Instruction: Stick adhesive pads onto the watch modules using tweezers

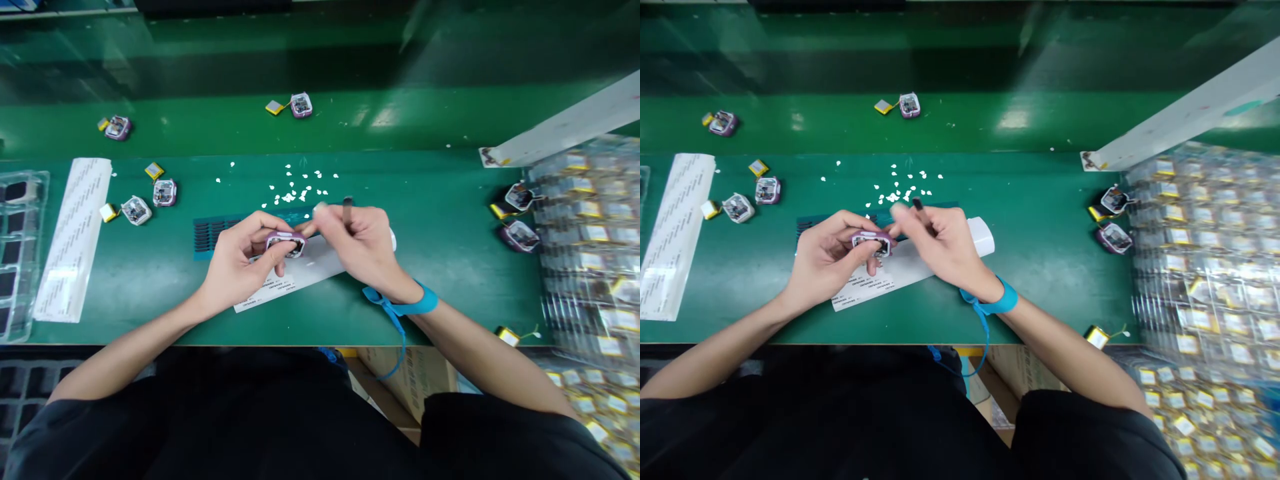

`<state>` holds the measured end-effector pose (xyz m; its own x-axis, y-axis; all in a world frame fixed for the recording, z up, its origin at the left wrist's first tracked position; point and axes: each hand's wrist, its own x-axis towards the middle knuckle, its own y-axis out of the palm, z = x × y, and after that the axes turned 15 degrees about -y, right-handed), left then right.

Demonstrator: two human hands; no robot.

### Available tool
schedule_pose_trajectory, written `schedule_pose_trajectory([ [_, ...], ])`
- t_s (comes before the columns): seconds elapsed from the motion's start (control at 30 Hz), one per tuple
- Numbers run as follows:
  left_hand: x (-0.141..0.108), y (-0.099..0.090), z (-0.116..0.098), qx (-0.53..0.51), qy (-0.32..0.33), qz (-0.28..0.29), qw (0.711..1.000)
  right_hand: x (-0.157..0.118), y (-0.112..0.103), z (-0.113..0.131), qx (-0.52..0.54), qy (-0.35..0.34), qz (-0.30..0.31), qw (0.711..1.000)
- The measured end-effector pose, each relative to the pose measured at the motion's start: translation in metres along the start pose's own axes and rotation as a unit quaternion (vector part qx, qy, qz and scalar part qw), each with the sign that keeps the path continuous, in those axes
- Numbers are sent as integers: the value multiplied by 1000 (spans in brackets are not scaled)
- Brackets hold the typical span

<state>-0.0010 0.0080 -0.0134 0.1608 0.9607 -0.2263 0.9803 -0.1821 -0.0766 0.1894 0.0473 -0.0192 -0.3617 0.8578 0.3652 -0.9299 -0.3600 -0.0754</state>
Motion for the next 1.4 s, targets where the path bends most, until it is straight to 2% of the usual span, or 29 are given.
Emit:
schedule_pose_trajectory([
  [0.1, 6, 2, 8, -57, -28, -23, 998, 2, -8, -8, -12, -27, -41, 999],
  [0.2, 13, 2, 21, -36, -25, -38, 998, 4, -17, -12, -112, -80, -45, 989],
  [0.27, 16, 2, 27, 21, -12, -40, 999, 6, -24, -11, -126, -63, 10, 990],
  [0.33, 17, 2, 30, 71, 4, -50, 996, 9, -29, -9, -65, 1, 113, 991],
  [0.43, 16, 3, 31, 100, 23, -64, 993, 13, -31, -9, 29, 58, 246, 967],
  [0.53, 14, 3, 30, 113, 35, -70, 990, 13, -29, -14, 46, 40, 288, 956],
  [0.67, 13, 4, 30, 138, 39, -83, 986, 11, -26, -19, 48, 22, 295, 954],
  [0.83, 12, 4, 28, 156, 25, -78, 984, 12, -27, -22, 88, 75, 293, 949],
  [1.1, 11, 3, 27, 154, 13, -80, 985, 15, -29, -25, 160, 103, 265, 946],
  [1.4, 12, 5, 28, 132, 11, -82, 988, 16, -31, -26, 144, 107, 238, 954],
])
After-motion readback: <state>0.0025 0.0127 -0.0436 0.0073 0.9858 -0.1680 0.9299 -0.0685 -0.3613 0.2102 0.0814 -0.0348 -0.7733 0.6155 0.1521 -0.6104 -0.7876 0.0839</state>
